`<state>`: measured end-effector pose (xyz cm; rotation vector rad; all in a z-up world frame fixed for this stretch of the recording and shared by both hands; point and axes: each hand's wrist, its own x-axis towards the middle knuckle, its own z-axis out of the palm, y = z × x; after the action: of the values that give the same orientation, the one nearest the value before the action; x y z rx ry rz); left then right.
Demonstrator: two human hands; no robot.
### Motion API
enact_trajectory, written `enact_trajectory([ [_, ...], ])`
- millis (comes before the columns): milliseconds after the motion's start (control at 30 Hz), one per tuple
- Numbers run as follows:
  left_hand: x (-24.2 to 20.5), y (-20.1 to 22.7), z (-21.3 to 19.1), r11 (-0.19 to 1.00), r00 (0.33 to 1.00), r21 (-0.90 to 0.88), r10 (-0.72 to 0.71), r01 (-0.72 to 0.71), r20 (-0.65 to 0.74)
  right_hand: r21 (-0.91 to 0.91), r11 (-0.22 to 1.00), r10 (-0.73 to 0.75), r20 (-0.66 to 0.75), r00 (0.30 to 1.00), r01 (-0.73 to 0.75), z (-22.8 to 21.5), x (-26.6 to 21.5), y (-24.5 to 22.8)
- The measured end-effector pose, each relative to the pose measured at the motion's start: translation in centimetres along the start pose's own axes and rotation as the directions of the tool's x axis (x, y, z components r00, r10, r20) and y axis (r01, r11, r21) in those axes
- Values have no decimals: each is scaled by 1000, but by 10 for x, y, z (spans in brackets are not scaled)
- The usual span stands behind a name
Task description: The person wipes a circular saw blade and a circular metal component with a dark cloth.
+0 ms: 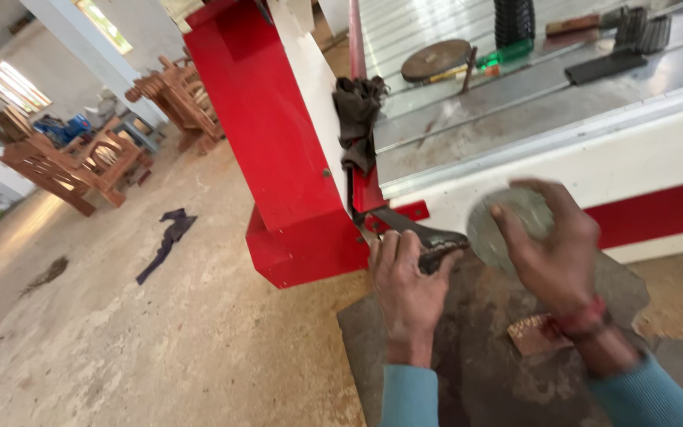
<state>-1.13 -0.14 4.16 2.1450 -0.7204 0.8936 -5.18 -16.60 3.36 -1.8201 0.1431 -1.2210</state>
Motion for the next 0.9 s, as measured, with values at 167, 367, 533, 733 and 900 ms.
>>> enact_trajectory([
  [167,-2,-4,3,999,1000,41,-14,13,15,-67,996,-54,-13,998,53,11,7,11],
  [367,-3,2,-1,1000,999,11,-28,28,23,-24,998,59,15,998,-59,-6,-9,6],
  [533,-3,1,1,1000,1000,13,-10,10,7,-72,992,-107,-26,994,105,2,-1,10],
  [733,-7,1,2,999,999,22,-43,43,22,-16,998,58,13,998,-58,7,-2,12],
  [900,3,3,-1,999,999,17,-42,41,24,-71,994,-90,-23,996,88,4,-3,13],
])
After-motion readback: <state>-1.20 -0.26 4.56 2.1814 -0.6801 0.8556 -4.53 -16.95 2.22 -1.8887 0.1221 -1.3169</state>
